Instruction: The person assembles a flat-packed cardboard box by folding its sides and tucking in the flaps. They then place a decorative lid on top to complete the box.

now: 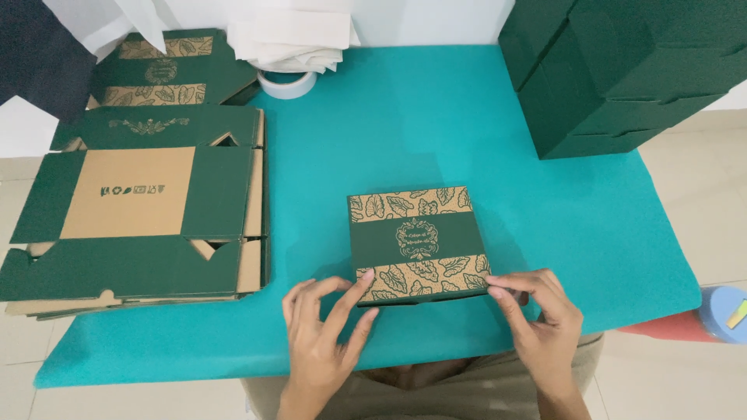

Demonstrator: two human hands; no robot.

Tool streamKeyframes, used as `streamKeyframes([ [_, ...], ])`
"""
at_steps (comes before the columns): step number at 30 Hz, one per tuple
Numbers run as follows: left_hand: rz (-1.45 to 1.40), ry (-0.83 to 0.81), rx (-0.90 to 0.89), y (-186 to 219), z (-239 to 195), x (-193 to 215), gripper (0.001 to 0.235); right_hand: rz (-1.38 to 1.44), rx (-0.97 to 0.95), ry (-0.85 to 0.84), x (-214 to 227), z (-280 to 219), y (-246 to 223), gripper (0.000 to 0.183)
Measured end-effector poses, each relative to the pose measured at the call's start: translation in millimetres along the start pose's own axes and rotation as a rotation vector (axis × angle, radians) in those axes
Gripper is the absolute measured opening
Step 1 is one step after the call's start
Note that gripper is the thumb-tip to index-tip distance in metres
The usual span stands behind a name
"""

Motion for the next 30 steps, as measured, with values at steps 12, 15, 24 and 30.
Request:
streamKeyframes([
  [12,0.122,-0.104,-0.209,6.1,1.8,-0.5,0.055,-0.035,0.49,-0.164,-2.9,6.9,13.9,0.029],
  [15,0.073,-0.113,-0.221,7.3,6.3,0.9,0.047,-0.087,0.562,-0.146,-5.4,8.8,10.3,0.037],
  [24,0.08,-0.101,-0.193,16.7,31.3,13.4,0.022,-0.2,0.546,-0.213,2.2,19.0,-13.6,0.02],
  [30,0.213,-0.157,-0.06,35.1,75.8,-33.6,0.045,-0.324,0.276,-0.37,-36.0,61.5,-44.8,0.052],
])
Point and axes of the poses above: each hand's wrist, its own z-axis towards the middle knuckle, its own x-axis out of the back of the hand, y = z × x, the point moved 1 cm from there along z, towards the middle knuckle, and after that the axes turned 6 degrees about y, right-handed, at the moved point
